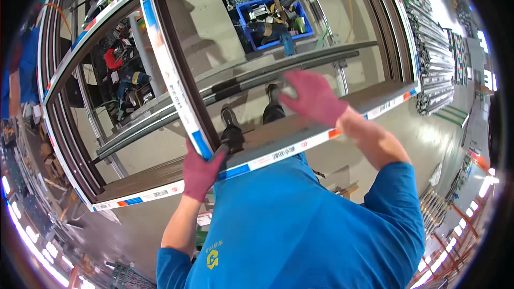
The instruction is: Assembling metal window frames using manual and power tools on a factory floor.
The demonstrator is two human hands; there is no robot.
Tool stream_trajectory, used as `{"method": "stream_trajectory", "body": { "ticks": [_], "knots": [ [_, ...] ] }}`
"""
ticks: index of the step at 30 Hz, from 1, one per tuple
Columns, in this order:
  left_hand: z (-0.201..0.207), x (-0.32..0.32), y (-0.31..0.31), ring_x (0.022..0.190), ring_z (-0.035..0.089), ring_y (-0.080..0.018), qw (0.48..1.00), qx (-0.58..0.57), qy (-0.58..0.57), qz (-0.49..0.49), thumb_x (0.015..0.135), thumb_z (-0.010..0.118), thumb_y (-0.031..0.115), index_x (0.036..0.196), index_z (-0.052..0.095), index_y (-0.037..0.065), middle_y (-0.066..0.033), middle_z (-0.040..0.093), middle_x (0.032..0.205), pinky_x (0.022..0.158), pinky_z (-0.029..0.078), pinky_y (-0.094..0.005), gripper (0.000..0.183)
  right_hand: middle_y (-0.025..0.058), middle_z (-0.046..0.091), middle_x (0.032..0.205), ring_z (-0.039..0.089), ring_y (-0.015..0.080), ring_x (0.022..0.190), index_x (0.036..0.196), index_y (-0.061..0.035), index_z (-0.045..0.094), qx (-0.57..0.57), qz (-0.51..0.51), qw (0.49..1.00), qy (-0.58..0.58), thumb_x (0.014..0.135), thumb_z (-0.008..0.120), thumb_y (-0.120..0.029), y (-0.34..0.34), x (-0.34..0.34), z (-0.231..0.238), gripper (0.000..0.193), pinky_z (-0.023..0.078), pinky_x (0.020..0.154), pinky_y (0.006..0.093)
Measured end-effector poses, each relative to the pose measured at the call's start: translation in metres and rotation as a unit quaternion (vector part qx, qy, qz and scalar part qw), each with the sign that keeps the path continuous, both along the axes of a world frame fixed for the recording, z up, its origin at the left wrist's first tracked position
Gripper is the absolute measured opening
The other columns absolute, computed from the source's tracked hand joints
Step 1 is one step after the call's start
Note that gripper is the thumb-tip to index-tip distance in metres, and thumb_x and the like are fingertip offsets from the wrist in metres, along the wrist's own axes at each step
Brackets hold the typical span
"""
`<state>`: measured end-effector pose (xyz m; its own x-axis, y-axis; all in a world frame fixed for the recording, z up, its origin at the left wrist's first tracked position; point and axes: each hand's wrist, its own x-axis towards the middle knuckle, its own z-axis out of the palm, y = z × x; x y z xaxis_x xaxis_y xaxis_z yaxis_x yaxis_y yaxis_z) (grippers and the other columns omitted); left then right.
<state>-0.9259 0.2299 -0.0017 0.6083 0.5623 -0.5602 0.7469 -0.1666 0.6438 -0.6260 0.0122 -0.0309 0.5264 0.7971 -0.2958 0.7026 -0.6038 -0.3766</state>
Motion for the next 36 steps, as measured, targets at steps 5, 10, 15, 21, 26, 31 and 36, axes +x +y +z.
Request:
{"method": "stream_trajectory", "body": {
  "ticks": [5, 10, 15, 21, 26, 31, 36],
  "knots": [
    [0.008, 0.005, -0.008, 0.099, 0.075, -0.0410, 0.998, 0.055, 0.004, 0.025, 0.086, 0.084, 0.030, 0.131, 0.059, -0.002, -0.0235, 0.076, 0.107, 0.085, 0.057, -0.0453, 0.060, 0.0220, 0.072, 0.120, 0.068, 0.0413, 0.115, 0.128, -0.0075, 0.068, -0.028, -0.033, 0.999, 0.014, 0.098, 0.063, -0.048, 0.063, 0.226, -0.119, 0.051, 0.054, 0.099, 0.0514],
    [-0.002, -0.001, -0.007, 0.095, 0.076, -0.0367, 0.996, 0.033, 0.063, 0.057, 0.081, 0.083, 0.021, 0.116, 0.068, -0.002, -0.0218, 0.076, 0.101, 0.085, 0.057, -0.0424, 0.044, 0.0228, 0.073, 0.121, 0.069, 0.0398, 0.113, 0.129, -0.0116, 0.069, -0.102, -0.061, 0.993, 0.000, 0.099, 0.060, -0.045, 0.124, 0.375, -0.272, 0.046, 0.055, 0.099, 0.0505],
    [-0.005, 0.007, -0.011, 0.096, 0.076, -0.0293, 0.993, -0.025, 0.022, 0.114, 0.078, 0.074, 0.015, 0.118, 0.071, -0.002, -0.0166, 0.078, 0.102, 0.088, 0.057, -0.0373, 0.044, 0.0143, 0.057, 0.146, 0.055, 0.0362, 0.135, 0.137, -0.0223, 0.069, -0.149, -0.052, 0.981, -0.116, 0.097, 0.064, -0.046, 0.188, 0.405, -0.345, 0.047, 0.053, 0.105, 0.0505],
    [-0.003, -0.007, -0.008, 0.103, 0.069, -0.0272, 0.990, -0.030, 0.084, 0.113, 0.078, 0.077, 0.021, 0.130, 0.059, -0.004, -0.0166, 0.069, 0.112, 0.093, 0.053, -0.0390, 0.061, 0.0131, 0.059, 0.146, 0.057, 0.0346, 0.133, 0.123, -0.0140, 0.077, -0.171, -0.059, 0.966, -0.186, 0.090, 0.076, -0.041, 0.224, 0.425, -0.387, 0.042, 0.051, 0.105, 0.0500],
    [-0.001, 0.020, -0.012, 0.078, 0.071, -0.0270, 0.989, 0.049, 0.061, 0.126, 0.070, 0.077, 0.021, 0.109, 0.068, -0.001, -0.0133, 0.073, 0.088, 0.077, 0.056, -0.0354, 0.046, 0.0129, 0.064, 0.137, 0.058, 0.0336, 0.132, 0.116, -0.0140, 0.078, -0.164, 0.029, 0.967, -0.191, 0.093, 0.068, -0.028, 0.232, 0.428, -0.392, 0.029, 0.051, 0.101, 0.0495],
    [-0.008, -0.020, -0.017, 0.078, 0.069, -0.0394, 0.989, 0.108, 0.084, 0.059, 0.069, 0.080, 0.030, 0.110, 0.068, 0.001, -0.0166, 0.071, 0.089, 0.075, 0.055, -0.0455, 0.051, 0.0139, 0.065, 0.133, 0.059, 0.0329, 0.129, 0.112, -0.0138, 0.076, -0.177, 0.163, 0.940, -0.242, 0.098, 0.055, -0.017, 0.220, 0.437, -0.386, 0.026, 0.047, 0.103, 0.0507],
    [-0.008, -0.085, -0.020, 0.113, 0.064, -0.0356, 0.973, 0.159, 0.129, -0.104, 0.083, 0.080, 0.052, 0.153, 0.038, -0.007, -0.0229, 0.061, 0.125, 0.099, 0.050, -0.0459, 0.101, 0.0175, 0.064, 0.133, 0.065, 0.0387, 0.122, 0.121, -0.0114, 0.070, -0.148, 0.105, 0.957, -0.228, 0.100, 0.056, -0.021, 0.208, 0.431, -0.372, 0.027, 0.051, 0.099, 0.0530]
  ]
}}
